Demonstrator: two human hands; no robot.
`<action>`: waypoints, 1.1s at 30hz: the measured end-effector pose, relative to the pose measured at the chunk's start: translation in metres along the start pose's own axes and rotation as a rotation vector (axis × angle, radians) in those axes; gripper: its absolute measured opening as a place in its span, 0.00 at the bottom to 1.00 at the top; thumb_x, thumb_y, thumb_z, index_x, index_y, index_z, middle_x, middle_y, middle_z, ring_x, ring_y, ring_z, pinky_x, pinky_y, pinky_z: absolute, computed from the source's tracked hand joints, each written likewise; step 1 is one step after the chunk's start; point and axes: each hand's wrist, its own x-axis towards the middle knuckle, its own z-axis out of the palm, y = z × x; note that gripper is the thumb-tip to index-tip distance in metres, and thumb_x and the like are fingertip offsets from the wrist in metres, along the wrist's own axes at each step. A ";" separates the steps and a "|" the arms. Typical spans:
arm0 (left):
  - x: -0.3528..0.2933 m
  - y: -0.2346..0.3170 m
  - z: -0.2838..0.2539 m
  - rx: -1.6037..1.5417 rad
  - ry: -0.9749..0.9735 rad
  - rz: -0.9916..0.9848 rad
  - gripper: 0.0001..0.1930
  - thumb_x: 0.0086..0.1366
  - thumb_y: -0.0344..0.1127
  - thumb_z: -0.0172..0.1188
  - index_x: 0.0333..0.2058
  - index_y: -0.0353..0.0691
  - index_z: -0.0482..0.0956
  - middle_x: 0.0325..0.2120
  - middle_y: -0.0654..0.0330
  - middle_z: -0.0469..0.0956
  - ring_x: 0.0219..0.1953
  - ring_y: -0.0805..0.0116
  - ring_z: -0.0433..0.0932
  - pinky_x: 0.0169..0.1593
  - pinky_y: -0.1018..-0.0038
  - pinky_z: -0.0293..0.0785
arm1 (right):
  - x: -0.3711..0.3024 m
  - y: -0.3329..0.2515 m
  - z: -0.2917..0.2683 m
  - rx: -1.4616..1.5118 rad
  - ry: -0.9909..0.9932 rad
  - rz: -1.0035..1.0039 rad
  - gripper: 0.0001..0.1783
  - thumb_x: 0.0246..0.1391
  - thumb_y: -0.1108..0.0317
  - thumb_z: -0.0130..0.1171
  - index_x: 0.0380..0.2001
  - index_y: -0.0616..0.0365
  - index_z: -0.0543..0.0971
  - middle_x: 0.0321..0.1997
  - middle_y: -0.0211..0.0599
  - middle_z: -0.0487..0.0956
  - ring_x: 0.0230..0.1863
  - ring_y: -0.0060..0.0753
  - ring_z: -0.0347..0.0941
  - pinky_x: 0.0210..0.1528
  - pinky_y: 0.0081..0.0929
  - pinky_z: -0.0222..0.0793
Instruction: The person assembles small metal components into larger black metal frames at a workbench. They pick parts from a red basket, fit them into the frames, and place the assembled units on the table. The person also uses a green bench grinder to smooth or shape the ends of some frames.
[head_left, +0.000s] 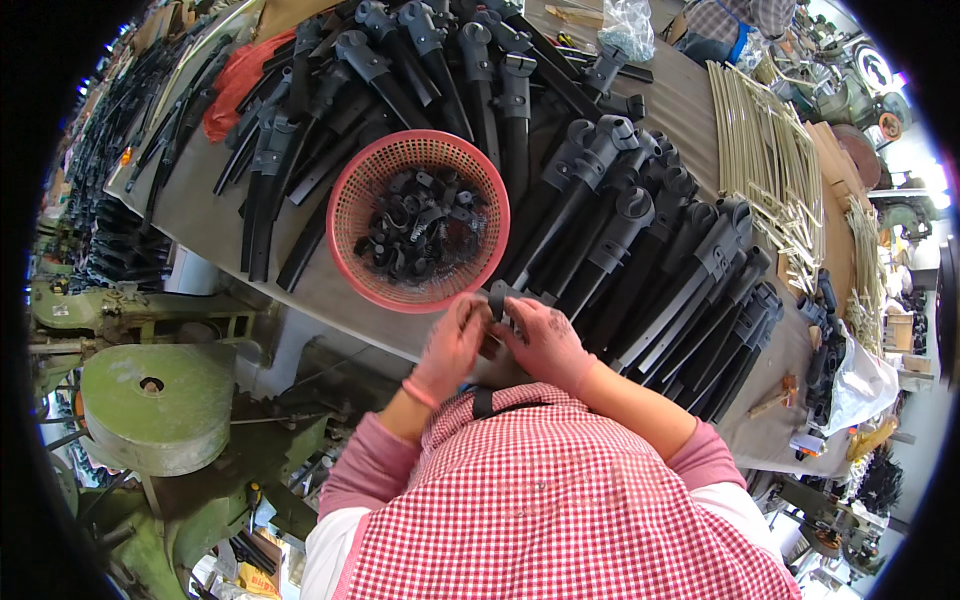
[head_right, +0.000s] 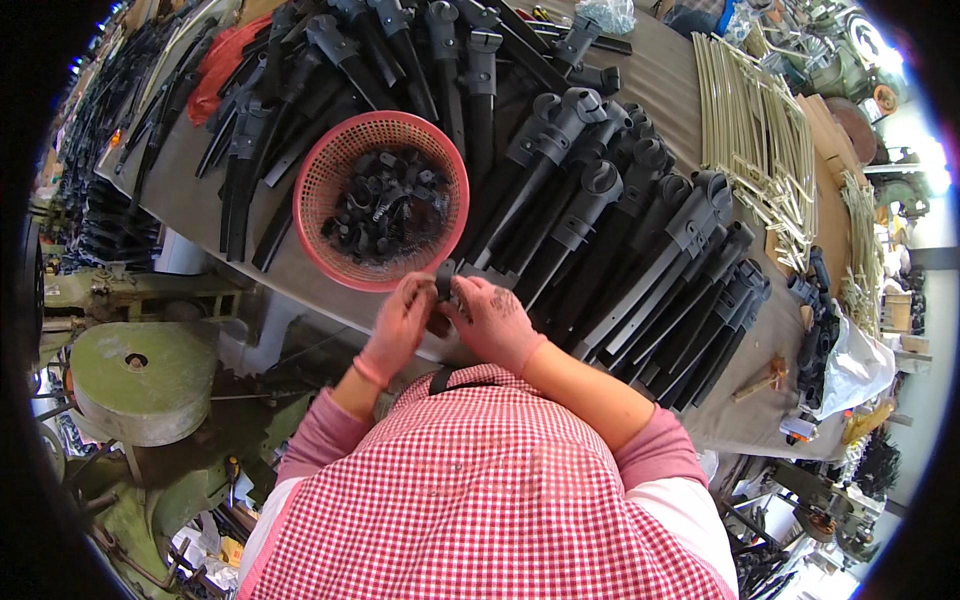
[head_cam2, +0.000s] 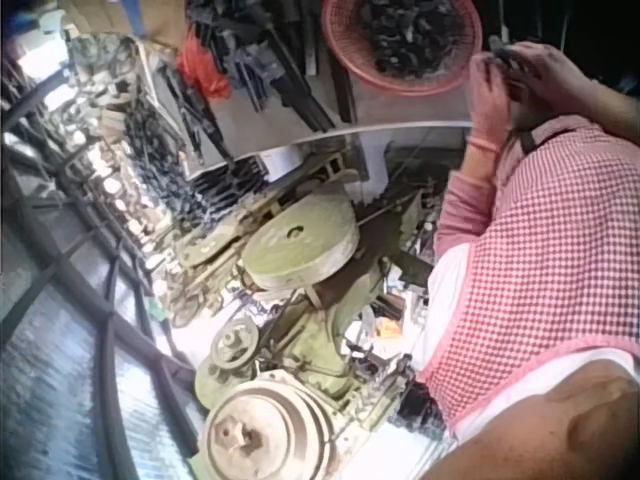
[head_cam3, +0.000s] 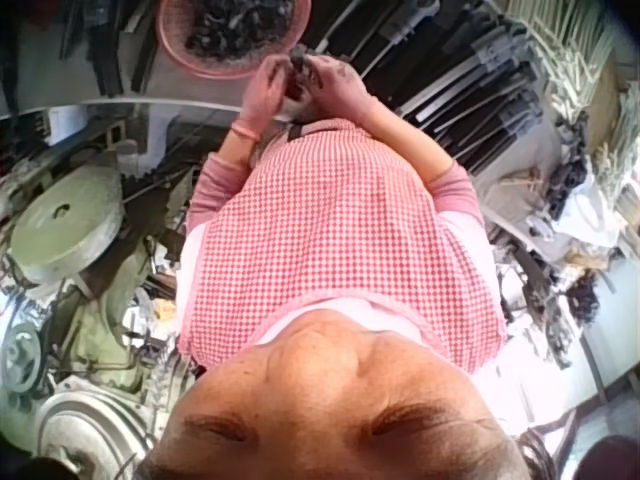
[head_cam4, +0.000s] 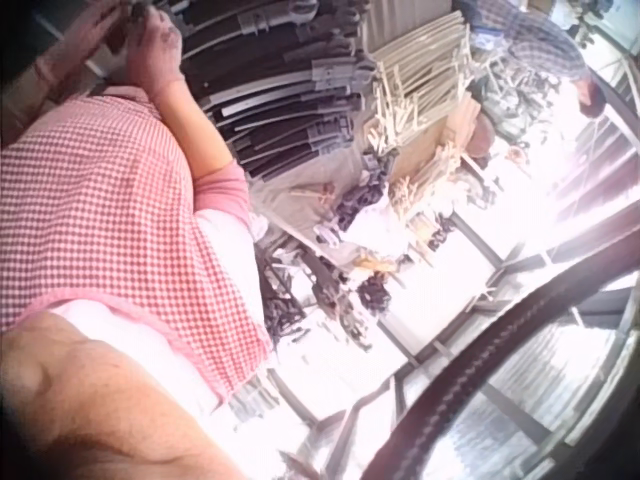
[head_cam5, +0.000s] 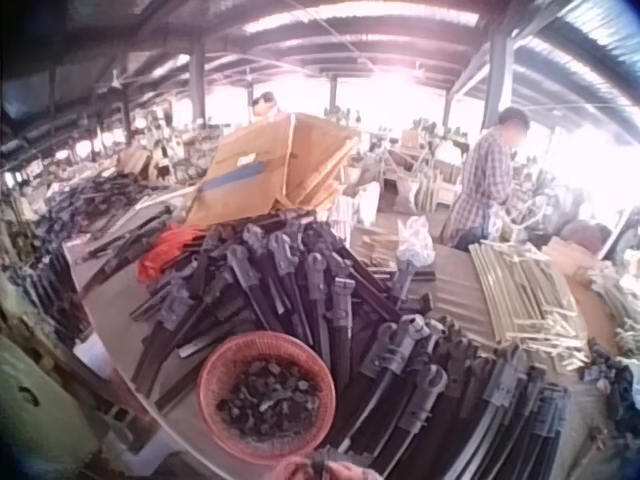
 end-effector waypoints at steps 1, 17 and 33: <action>0.018 -0.008 -0.011 0.238 0.041 0.048 0.09 0.73 0.32 0.51 0.48 0.37 0.74 0.34 0.58 0.80 0.32 0.71 0.81 0.38 0.73 0.78 | 0.003 0.016 0.010 -0.077 0.020 0.034 0.12 0.58 0.62 0.58 0.37 0.61 0.74 0.40 0.51 0.79 0.41 0.57 0.78 0.42 0.46 0.75; 0.110 -0.059 -0.040 0.487 0.222 0.101 0.08 0.67 0.34 0.58 0.42 0.38 0.78 0.35 0.53 0.82 0.39 0.58 0.83 0.44 0.66 0.78 | 0.016 0.060 0.001 1.135 -0.393 0.748 0.21 0.58 0.59 0.61 0.50 0.61 0.76 0.39 0.34 0.80 0.36 0.30 0.78 0.36 0.28 0.75; 0.018 0.062 -0.003 -0.548 -0.109 -0.089 0.09 0.74 0.34 0.52 0.47 0.36 0.74 0.33 0.59 0.79 0.32 0.69 0.80 0.38 0.74 0.80 | 0.021 -0.033 -0.050 1.140 0.104 0.552 0.12 0.62 0.61 0.63 0.38 0.58 0.78 0.25 0.22 0.74 0.21 0.13 0.67 0.19 0.13 0.57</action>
